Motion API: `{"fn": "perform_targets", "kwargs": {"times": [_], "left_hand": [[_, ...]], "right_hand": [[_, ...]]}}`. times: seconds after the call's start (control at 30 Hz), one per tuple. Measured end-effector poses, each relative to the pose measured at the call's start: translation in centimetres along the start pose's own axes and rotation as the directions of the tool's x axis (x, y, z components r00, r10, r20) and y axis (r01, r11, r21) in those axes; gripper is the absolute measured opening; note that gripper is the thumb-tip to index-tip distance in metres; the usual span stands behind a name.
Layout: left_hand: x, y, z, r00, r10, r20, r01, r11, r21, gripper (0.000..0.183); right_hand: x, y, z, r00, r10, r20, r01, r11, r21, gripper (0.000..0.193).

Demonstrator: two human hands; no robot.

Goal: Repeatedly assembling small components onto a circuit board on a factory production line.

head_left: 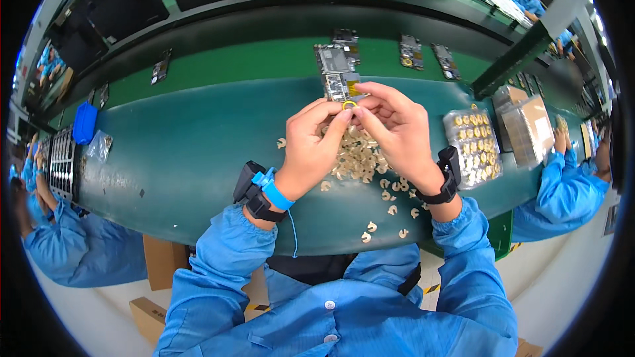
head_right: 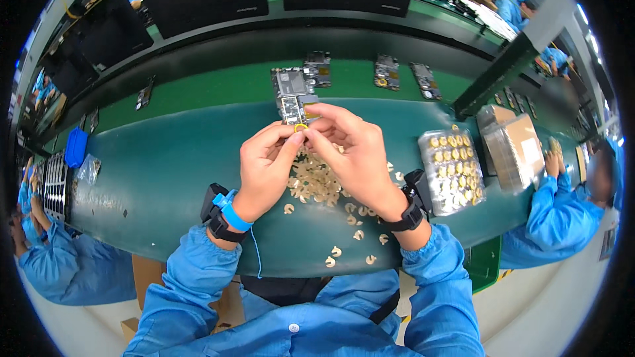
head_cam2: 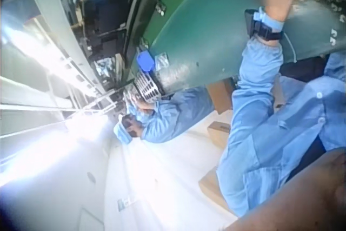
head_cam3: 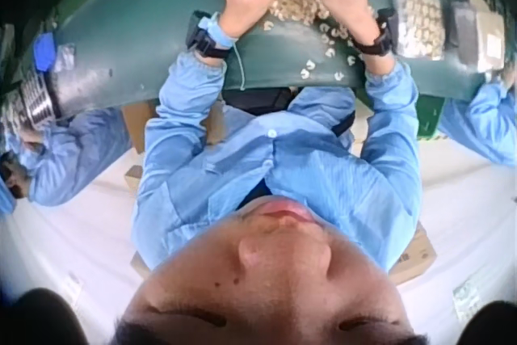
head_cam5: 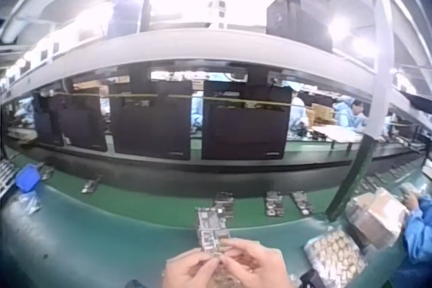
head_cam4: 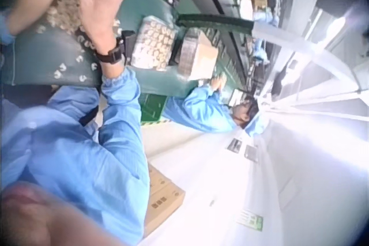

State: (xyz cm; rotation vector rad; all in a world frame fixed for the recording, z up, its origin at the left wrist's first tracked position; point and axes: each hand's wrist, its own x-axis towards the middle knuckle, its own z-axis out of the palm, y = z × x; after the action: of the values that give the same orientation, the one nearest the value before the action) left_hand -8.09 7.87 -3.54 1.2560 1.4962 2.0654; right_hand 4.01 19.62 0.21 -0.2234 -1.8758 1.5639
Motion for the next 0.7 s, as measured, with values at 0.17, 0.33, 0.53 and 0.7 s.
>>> {"fn": "perform_targets", "kwargs": {"times": [0.17, 0.33, 0.53, 0.7], "left_hand": [[0.2, 0.2, -0.2, 0.994, 0.102, -0.032, -0.091, 0.967, 0.239, 0.010], [0.2, 0.5, -0.6, 1.000, 0.022, -0.014, -0.017, 0.953, 0.303, 0.009], [0.1, -0.6, -0.8, 1.000, 0.001, 0.018, -0.006, 0.957, 0.290, 0.010], [0.2, -0.7, -0.3, 1.000, -0.027, -0.004, 0.028, 0.978, 0.204, 0.009]], "right_hand": [[1.0, 0.7, -0.9, 0.960, -0.258, 0.109, 0.280, 0.868, -0.409, 0.013], [0.9, 1.3, -1.4, 0.961, -0.246, 0.128, 0.277, 0.870, -0.408, 0.010], [0.8, 2.1, -1.9, 0.973, -0.154, 0.173, 0.201, 0.931, -0.303, 0.008], [0.5, 2.8, -2.1, 0.985, -0.063, 0.163, 0.101, 0.966, -0.237, 0.008]]}}
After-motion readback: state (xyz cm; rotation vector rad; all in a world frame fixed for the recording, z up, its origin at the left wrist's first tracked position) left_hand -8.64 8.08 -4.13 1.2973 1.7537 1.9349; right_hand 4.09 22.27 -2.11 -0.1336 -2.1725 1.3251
